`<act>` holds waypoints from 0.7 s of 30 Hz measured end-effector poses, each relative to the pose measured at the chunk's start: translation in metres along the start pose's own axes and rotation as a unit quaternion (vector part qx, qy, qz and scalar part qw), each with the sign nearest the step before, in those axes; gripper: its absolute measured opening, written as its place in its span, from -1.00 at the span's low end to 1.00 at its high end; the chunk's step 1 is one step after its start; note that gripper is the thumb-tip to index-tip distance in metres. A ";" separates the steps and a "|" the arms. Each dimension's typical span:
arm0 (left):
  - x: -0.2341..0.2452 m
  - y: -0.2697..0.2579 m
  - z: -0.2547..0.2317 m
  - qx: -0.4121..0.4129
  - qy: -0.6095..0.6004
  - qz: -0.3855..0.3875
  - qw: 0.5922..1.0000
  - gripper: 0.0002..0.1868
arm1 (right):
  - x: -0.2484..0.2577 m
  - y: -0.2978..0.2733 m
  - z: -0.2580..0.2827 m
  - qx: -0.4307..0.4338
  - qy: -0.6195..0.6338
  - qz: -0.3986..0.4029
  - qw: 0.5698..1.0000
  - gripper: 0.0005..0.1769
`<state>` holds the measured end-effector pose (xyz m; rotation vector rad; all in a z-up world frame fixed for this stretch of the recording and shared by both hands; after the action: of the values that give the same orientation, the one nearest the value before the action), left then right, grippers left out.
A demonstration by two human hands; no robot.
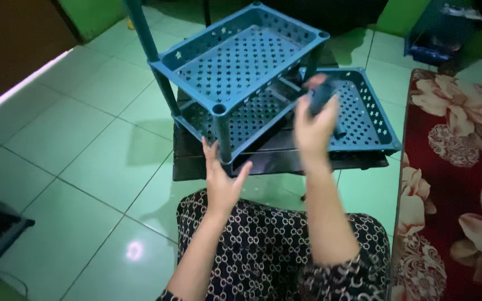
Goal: The person assembles a blue plastic storage rack by inserting cylindrical legs into the corner sockets of stacked trays. They repeatedly insert and remove the legs to fit them, then place the assembled unit on a black folding table.
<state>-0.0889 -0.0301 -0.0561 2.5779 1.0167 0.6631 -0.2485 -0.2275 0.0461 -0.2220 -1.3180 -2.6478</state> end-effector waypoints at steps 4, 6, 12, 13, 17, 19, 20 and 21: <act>0.008 0.012 -0.009 -0.037 0.087 -0.027 0.995 -0.29 | 0.023 0.055 -0.095 -0.073 -0.047 0.003 0.996 -0.19; 0.015 0.019 -0.010 -0.078 0.055 -0.030 0.995 -0.28 | 0.019 0.059 -0.119 -0.103 0.044 0.058 0.992 -0.18; 0.049 0.043 0.043 0.112 0.036 0.095 0.989 -0.25 | 0.014 0.045 -0.122 -0.219 0.099 0.145 0.960 -0.55; 0.056 0.048 0.048 0.103 0.019 0.105 0.989 -0.23 | 0.016 0.043 -0.114 -0.197 0.122 0.155 0.960 -0.62; 0.079 0.067 0.069 0.054 -0.078 0.136 0.986 -0.15 | 0.020 0.037 -0.090 -0.214 0.208 0.159 0.941 -0.61; 0.084 0.071 0.078 0.033 -0.115 0.146 0.982 -0.14 | 0.023 0.035 -0.076 -0.207 0.175 0.187 0.944 -0.65; 0.086 0.071 0.082 0.027 -0.120 0.151 0.981 -0.14 | 0.025 0.033 -0.070 -0.204 0.158 0.202 0.945 -0.67; 0.086 0.070 0.085 0.020 -0.125 0.156 0.980 -0.15 | 0.029 0.030 -0.066 -0.209 0.147 0.202 0.945 -0.68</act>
<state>0.0503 -0.0283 -0.0723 2.7955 0.5604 0.3749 -0.2732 -0.3006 0.0365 -0.1261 -0.5388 -2.4446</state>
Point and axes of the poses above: each hand's wrist, its own y-axis towards the middle knuckle, its own x-axis out of the back of the hand, z = x × y, the point moved 7 cm from there along y, towards the middle knuckle, and after that the axes turned 10 degrees about z, right-handed, at the moved point
